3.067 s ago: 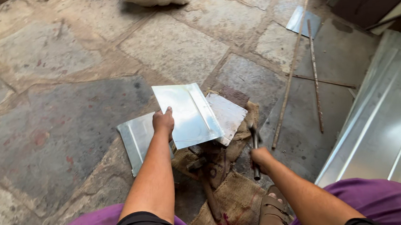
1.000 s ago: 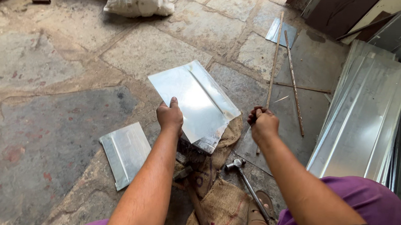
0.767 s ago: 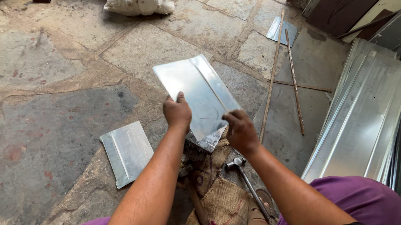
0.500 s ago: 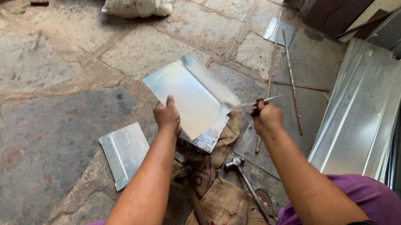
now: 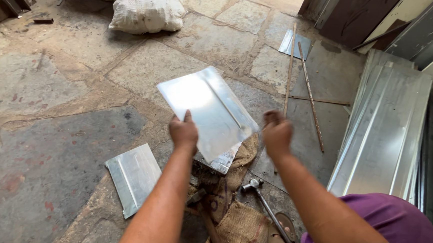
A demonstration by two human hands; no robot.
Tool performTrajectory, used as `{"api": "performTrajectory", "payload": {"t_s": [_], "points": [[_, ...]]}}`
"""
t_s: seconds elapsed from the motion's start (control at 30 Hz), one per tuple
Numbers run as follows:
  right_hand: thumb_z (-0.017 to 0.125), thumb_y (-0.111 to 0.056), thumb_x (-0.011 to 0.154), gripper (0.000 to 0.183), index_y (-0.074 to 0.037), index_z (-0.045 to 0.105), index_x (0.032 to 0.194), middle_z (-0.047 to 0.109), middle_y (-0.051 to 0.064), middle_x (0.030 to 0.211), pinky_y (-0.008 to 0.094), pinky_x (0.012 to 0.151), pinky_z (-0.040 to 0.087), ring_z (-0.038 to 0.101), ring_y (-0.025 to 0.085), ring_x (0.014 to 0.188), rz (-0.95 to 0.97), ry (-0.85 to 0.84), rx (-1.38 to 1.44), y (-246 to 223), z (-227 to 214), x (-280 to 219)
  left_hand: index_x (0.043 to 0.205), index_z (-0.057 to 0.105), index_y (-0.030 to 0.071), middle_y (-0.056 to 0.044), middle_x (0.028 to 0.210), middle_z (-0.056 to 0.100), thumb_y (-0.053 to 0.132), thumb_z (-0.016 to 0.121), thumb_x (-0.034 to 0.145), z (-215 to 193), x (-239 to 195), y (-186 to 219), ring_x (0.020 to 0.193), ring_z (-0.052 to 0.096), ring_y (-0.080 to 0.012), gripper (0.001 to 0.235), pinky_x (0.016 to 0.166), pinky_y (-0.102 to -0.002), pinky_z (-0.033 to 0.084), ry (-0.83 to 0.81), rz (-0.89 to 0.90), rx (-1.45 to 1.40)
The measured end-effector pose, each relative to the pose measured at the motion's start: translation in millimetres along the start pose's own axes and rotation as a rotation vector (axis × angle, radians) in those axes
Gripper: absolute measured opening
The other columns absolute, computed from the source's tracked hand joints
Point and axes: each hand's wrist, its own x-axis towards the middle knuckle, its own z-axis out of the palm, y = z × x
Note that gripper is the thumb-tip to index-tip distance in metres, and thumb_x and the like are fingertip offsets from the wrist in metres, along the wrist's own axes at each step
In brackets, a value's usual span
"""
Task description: The person hammers pieces of metal sheet placed on a block, one after another.
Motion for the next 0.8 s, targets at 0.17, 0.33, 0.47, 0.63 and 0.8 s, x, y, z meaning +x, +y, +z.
{"api": "performTrajectory", "payload": {"t_s": [0.17, 0.33, 0.47, 0.63, 0.8], "points": [[0.055, -0.004, 0.104, 0.017, -0.004, 0.064, 0.09, 0.065, 0.009, 0.084, 0.029, 0.055, 0.051, 0.056, 0.016, 0.063, 0.406, 0.088, 0.594, 1.4, -13.6, 27.4, 0.094, 0.064, 0.001, -0.014, 0.094, 0.072, 0.025, 0.06, 0.101, -9.6, 3.7, 6.3, 0.08, 0.069, -0.023, 0.026, 0.072, -0.035, 0.056, 0.037, -0.155, -0.149], [0.054, 0.003, 0.099, 0.018, -0.003, 0.07, 0.096, 0.068, 0.01, 0.084, 0.028, 0.053, 0.053, 0.06, 0.015, 0.066, -0.356, -0.268, -0.344, 9.0, 3.8, -30.2, 0.088, 0.062, 0.004, -0.01, 0.082, 0.068, 0.027, 0.06, 0.1, 0.0, -4.7, 9.0, 0.071, 0.069, -0.0211, 0.026, 0.068, -0.036, 0.06, 0.064, -0.089, 0.062], [0.054, 0.007, 0.093, 0.021, -0.002, 0.073, 0.095, 0.07, 0.01, 0.088, 0.026, 0.056, 0.056, 0.063, 0.012, 0.069, -0.221, -0.205, -0.353, 0.3, -1.3, -11.0, 0.089, 0.061, 0.001, -0.015, 0.079, 0.069, 0.026, 0.06, 0.102, 11.4, -14.4, 15.2, 0.069, 0.066, -0.0228, 0.028, 0.068, -0.038, 0.056, -0.119, 0.176, 0.171], [0.061, -0.006, 0.102, 0.012, -0.004, 0.071, 0.095, 0.068, 0.008, 0.085, 0.026, 0.05, 0.044, 0.052, 0.013, 0.061, 0.244, 0.074, 0.294, -10.9, -26.6, 27.1, 0.09, 0.062, 0.003, -0.015, 0.082, 0.068, 0.026, 0.057, 0.102, 5.9, -17.5, 31.8, 0.066, 0.061, -0.0235, 0.027, 0.065, -0.038, 0.06, -0.108, -0.06, -0.061], [0.063, -0.006, 0.1, 0.01, -0.004, 0.072, 0.095, 0.074, 0.008, 0.09, 0.026, 0.063, 0.064, 0.073, 0.013, 0.077, -0.574, -0.119, -0.198, -18.5, -10.2, -14.6, 0.096, 0.058, -0.003, -0.018, 0.09, 0.068, 0.026, 0.057, 0.105, -11.7, -3.8, 47.7, 0.071, 0.068, -0.0253, 0.031, 0.063, -0.041, 0.06, 0.119, -0.234, -0.017]]}}
